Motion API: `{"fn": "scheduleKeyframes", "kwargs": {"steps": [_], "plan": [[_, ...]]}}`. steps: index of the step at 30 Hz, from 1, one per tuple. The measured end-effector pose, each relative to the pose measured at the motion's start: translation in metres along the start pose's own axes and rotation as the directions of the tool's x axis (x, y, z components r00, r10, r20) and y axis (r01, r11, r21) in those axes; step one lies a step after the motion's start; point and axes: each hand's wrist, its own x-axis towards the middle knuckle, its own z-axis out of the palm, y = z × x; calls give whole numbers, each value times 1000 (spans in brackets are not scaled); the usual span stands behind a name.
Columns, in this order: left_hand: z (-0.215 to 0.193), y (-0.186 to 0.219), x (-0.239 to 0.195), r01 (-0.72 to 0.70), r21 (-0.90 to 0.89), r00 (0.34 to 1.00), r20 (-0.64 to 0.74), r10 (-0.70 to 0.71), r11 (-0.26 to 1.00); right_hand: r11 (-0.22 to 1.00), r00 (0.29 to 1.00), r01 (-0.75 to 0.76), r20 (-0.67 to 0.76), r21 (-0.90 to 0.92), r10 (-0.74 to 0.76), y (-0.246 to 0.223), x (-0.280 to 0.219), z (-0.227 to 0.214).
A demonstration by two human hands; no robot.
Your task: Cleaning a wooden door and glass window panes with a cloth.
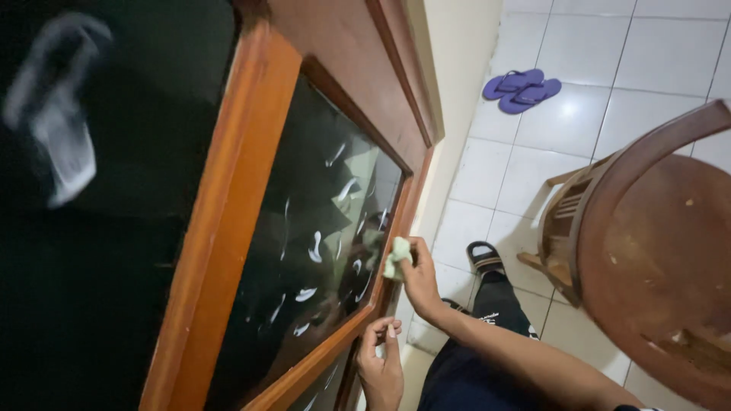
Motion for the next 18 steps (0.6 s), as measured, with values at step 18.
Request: {"fn": "scheduleKeyframes", "kwargs": {"steps": [18], "plan": [[48, 85, 30, -152, -5, 985, -78, 151, 988, 921, 963, -157, -152, 356, 223, -84, 189, -37]]}}
